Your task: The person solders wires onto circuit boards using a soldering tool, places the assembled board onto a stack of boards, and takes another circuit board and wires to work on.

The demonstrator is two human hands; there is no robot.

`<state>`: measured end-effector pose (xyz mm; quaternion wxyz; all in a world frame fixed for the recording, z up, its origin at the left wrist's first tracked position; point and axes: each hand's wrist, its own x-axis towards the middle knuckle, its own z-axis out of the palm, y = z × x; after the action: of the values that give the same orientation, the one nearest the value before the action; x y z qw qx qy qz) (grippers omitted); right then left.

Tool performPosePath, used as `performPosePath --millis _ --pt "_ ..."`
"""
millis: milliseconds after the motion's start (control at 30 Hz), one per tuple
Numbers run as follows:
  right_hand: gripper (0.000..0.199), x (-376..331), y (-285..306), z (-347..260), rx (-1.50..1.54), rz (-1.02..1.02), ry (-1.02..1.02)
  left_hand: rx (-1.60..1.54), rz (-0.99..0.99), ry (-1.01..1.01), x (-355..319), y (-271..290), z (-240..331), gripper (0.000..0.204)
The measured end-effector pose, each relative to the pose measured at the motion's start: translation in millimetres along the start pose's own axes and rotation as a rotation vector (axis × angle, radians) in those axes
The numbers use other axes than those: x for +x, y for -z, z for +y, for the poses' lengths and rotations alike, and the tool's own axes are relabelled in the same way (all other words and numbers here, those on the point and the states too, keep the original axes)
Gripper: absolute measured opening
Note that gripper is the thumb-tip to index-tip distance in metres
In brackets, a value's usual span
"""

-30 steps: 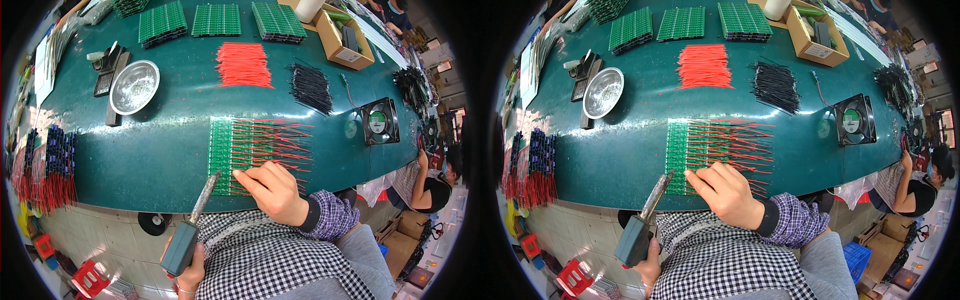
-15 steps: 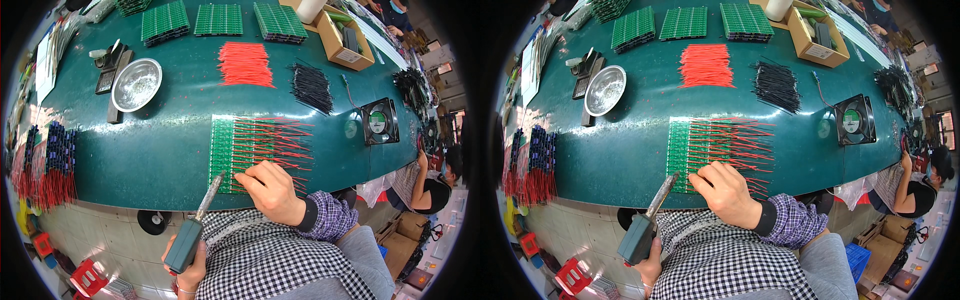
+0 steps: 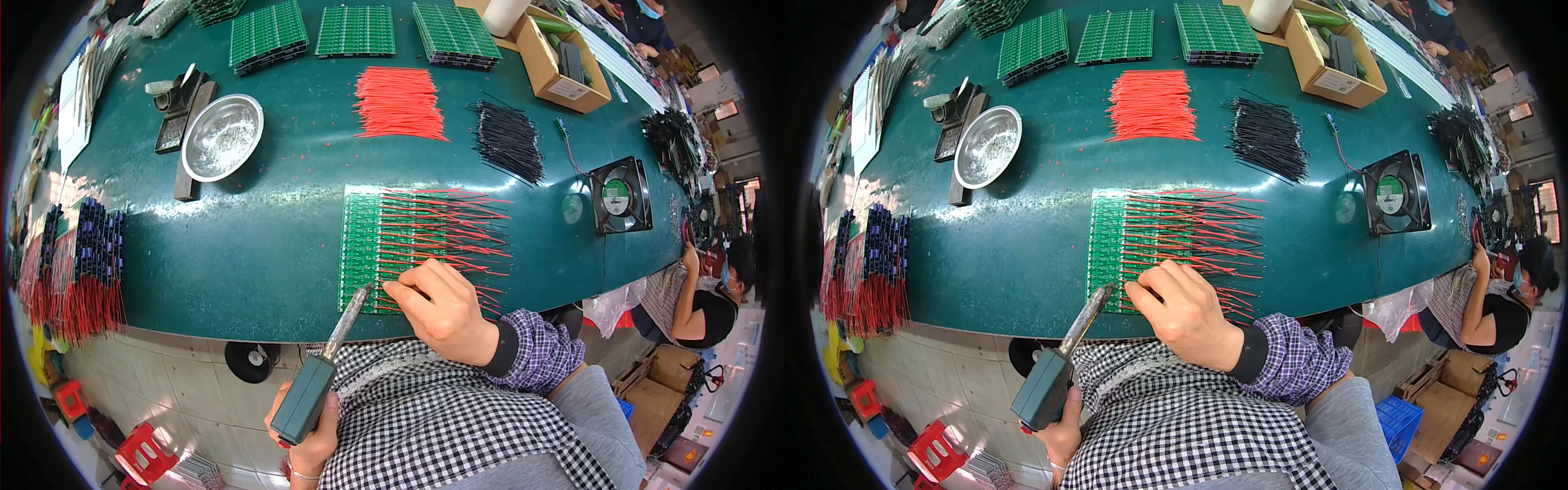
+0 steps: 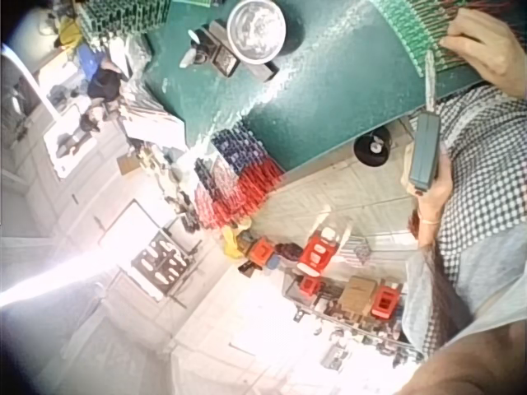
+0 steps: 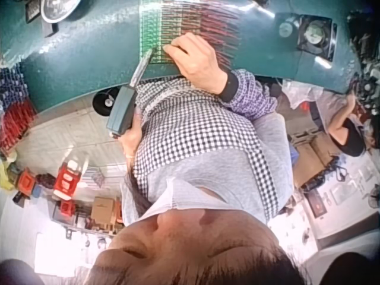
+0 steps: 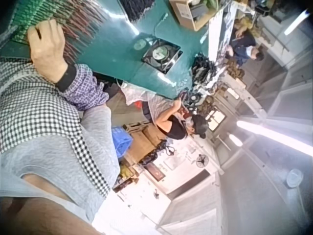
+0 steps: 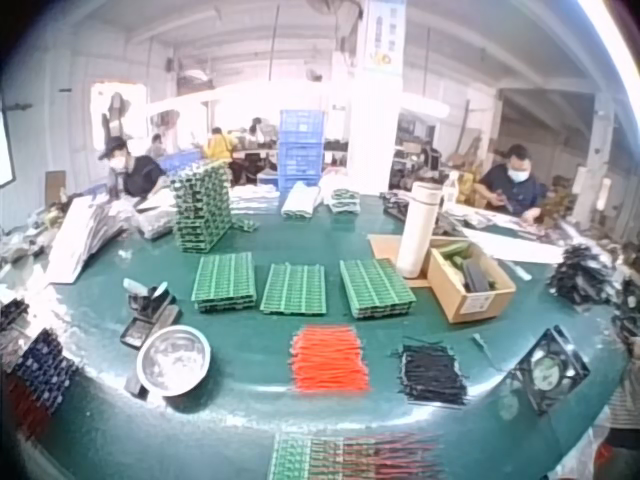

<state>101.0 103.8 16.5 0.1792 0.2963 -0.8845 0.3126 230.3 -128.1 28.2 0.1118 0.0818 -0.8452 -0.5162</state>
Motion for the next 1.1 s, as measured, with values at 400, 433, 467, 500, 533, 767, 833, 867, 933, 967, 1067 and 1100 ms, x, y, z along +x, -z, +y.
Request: performPosePath --millis 400,433,467,500,533,767,833,867,933,967,1067,1100 --pt "0.028 2 -1 0 0.015 -0.003 -0.006 0.018 -0.021 -0.016 2 -2 0 0.02" --pt "0.028 2 -1 0 0.014 -0.004 -0.006 0.018 -0.024 -0.014 2 -1 0 0.019" --pt "0.028 2 -1 0 0.014 -0.004 -0.006 0.018 -0.024 -0.014 2 -1 0 0.019" --pt "0.028 2 -1 0 0.014 -0.005 -0.008 0.017 -0.023 0.007 1 -1 0 0.02" --pt "0.028 2 -1 0 0.014 -0.006 -0.01 0.017 -0.022 0.027 0 0 0 0.02" --pt "0.026 4 -1 0 0.013 -0.015 -0.017 -0.06 0.045 0.249 -16 6 -10 0.022" --pt "0.026 4 0 1 0.013 -0.02 -0.016 -0.034 0.069 0.186 -9 6 -8 0.025" --pt "0.026 4 1 1 0.01 -0.017 -0.017 -0.035 0.067 0.183 -2 7 -8 0.025" --pt "0.026 5 4 3 -0.001 -0.036 -0.02 -0.014 0.09 -0.152 14 8 -9 0.041" --pt "0.026 4 5 2 -0.013 -0.031 -0.02 0.023 0.192 -0.21 19 4 -10 0.042" --pt "0.024 8 17 6 -0.015 -0.051 -0.014 -0.271 0.5 -0.23 45 -2 7 0.038" --pt "0.024 12 30 8 -0.006 -0.032 -0.032 -0.433 0.392 -0.245 47 22 -31 0.035"
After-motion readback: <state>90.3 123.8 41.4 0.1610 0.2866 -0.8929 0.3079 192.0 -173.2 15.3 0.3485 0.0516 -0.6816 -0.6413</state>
